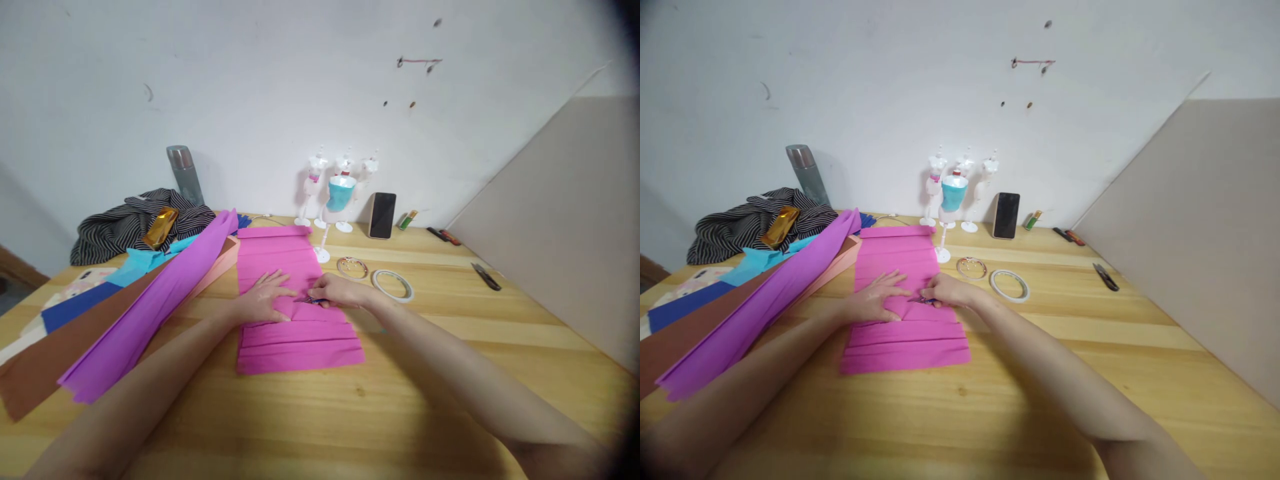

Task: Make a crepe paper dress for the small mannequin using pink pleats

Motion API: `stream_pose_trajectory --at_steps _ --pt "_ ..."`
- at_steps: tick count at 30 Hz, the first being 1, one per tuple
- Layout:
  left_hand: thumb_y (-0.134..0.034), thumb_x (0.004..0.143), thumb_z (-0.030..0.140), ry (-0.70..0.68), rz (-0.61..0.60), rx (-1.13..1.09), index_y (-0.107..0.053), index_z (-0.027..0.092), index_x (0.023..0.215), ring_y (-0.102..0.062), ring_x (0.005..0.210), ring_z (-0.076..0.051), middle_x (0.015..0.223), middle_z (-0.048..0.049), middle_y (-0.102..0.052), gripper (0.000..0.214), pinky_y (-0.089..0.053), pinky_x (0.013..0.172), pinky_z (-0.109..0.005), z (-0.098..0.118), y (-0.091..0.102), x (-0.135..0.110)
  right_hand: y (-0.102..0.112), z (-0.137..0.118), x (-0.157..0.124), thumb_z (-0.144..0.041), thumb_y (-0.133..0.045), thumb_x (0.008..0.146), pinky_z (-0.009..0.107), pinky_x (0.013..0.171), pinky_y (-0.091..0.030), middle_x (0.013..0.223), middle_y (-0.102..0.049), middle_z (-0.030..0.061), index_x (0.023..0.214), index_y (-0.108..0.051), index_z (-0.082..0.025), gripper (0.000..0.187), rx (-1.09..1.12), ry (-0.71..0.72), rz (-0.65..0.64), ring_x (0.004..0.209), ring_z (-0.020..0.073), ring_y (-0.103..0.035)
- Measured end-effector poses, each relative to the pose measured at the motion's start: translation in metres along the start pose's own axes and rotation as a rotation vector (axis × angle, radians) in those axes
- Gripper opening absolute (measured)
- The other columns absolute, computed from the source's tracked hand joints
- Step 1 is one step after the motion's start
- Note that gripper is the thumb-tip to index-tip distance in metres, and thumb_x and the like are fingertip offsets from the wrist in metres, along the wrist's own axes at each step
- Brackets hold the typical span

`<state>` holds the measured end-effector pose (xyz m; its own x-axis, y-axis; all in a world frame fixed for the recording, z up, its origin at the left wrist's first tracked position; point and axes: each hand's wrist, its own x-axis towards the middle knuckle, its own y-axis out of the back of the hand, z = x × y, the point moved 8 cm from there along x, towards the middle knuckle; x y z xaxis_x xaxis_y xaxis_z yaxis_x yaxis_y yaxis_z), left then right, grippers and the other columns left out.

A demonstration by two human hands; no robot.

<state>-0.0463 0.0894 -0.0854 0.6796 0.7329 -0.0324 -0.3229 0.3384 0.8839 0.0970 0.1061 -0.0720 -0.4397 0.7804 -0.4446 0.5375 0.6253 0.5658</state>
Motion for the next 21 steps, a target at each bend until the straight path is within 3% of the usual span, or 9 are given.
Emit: stream_pose_trajectory --at_steps 10,17,21 --pt "-0.073 0.071 0.048 -0.015 0.020 -0.024 -0.057 0.023 0.131 -0.013 0.146 -0.033 0.156 -0.0136 -0.027 0.067 -0.009 0.116 -0.054 -0.003 -0.001 0.000 0.003 -0.009 -0.001 -0.039 -0.058 0.074 0.025 0.048 -0.027 0.046 -0.046 -0.0037 0.052 -0.049 -0.019 0.031 -0.135 0.105 0.030 0.045 0.0091 -0.036" --pt "-0.071 0.073 0.049 -0.021 0.028 -0.024 -0.057 0.025 0.131 -0.013 0.146 -0.033 0.156 -0.0117 -0.028 0.064 -0.009 0.116 -0.053 -0.002 0.000 -0.001 0.003 -0.001 -0.006 -0.042 -0.057 0.077 0.026 0.051 -0.028 0.046 -0.045 -0.0032 0.053 -0.050 -0.018 0.035 -0.034 0.067 0.074 0.046 0.0098 -0.036" --pt "-0.070 0.074 0.050 -0.020 0.015 -0.034 -0.051 0.022 0.136 -0.011 0.146 -0.032 0.156 -0.0141 -0.025 0.070 -0.011 0.117 -0.051 0.003 0.003 -0.004 0.002 0.002 -0.015 -0.050 -0.056 0.078 0.027 0.053 -0.029 0.052 -0.045 -0.0035 0.056 -0.050 -0.018 0.039 0.019 0.116 0.079 0.050 0.0098 -0.036"
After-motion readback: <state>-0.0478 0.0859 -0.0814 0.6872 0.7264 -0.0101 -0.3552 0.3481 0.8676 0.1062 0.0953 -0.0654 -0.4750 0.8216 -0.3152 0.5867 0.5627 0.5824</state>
